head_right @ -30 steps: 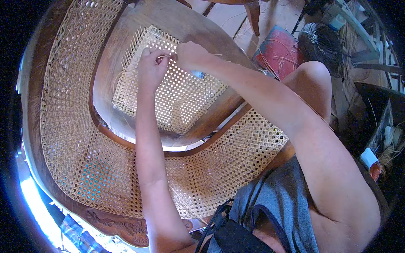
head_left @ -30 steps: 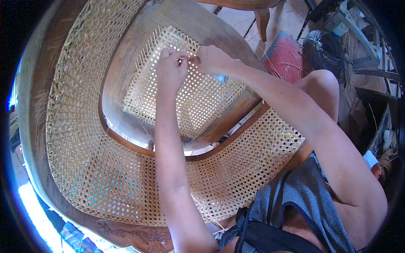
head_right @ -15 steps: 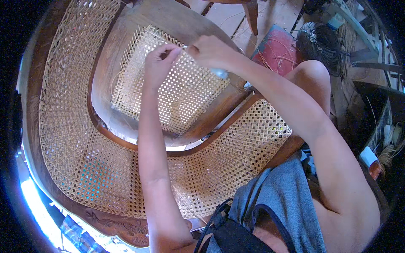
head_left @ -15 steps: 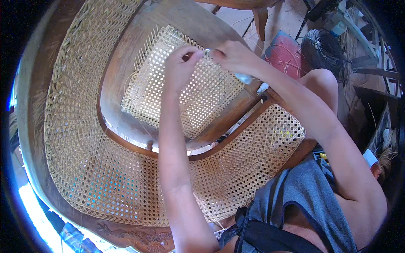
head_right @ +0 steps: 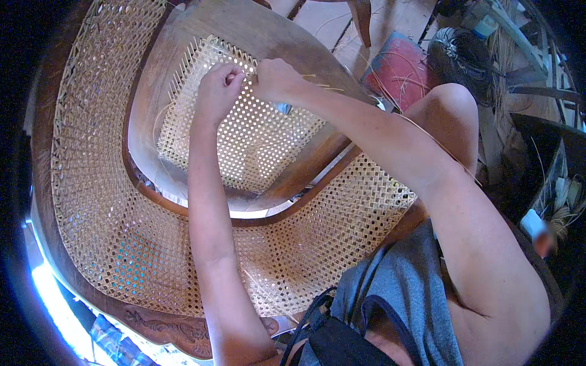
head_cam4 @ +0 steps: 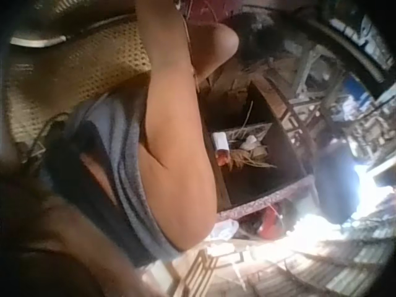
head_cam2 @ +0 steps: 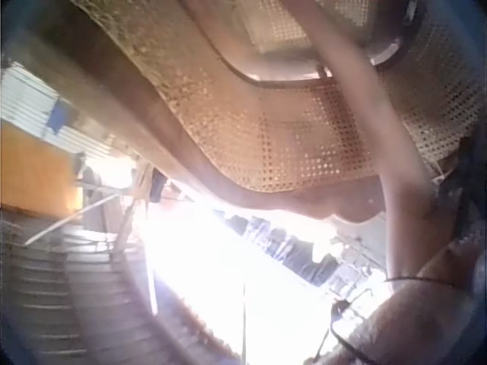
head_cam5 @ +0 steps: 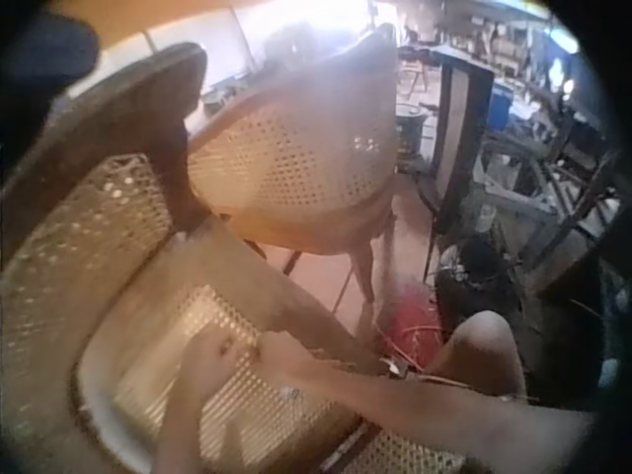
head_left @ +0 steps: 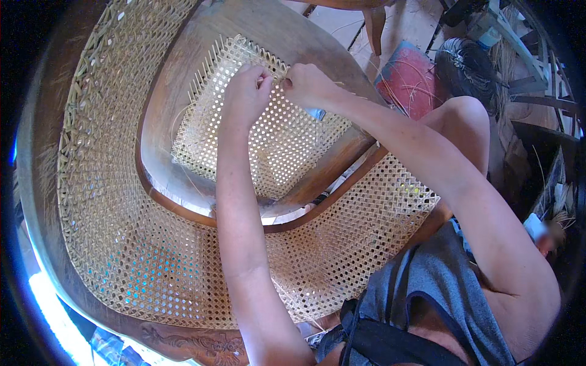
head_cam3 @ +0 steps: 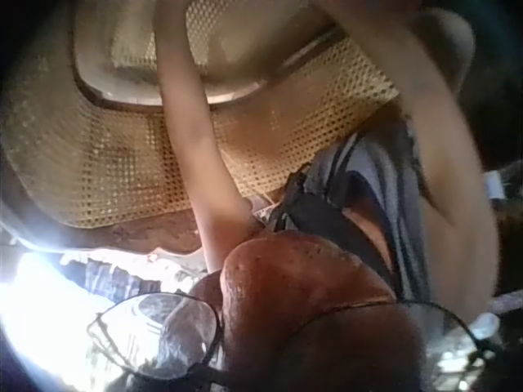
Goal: Weaving rattan strips into the seat of a wooden chair.
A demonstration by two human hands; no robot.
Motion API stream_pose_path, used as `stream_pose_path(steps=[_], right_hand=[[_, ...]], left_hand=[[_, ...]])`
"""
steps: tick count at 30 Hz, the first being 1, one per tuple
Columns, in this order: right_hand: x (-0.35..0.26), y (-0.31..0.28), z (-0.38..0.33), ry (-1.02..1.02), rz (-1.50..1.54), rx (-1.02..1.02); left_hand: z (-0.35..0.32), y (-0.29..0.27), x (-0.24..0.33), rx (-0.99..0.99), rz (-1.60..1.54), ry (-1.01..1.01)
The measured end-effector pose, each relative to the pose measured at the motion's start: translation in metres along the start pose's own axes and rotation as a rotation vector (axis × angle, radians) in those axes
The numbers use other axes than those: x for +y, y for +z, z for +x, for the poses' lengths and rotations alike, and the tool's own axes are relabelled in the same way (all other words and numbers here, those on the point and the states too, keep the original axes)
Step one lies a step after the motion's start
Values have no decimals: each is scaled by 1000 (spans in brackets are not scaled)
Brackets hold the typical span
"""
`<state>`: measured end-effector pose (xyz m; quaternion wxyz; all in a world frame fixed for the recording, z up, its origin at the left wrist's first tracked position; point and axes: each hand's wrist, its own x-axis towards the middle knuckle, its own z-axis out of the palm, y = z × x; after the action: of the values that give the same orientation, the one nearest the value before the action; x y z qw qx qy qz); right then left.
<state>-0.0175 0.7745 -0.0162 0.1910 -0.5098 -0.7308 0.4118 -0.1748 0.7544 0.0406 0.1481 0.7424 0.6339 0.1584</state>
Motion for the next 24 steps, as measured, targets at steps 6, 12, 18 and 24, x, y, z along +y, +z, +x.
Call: stream_pose_path(steps=[6, 12, 18, 24], right_hand=[[4, -10, 6, 111, 158, -222], [29, -40, -28, 72, -188, -108], [39, -47, -40, -173, -134, 156], [19, -28, -18, -49, -91, -181]], left_hand=[[-11, 14, 6, 41, 94, -4], [-21, 28, 11, 185, -11, -102], [-12, 37, 28, -122, -823, -406], [-9, 28, 12, 76, -766, -463]])
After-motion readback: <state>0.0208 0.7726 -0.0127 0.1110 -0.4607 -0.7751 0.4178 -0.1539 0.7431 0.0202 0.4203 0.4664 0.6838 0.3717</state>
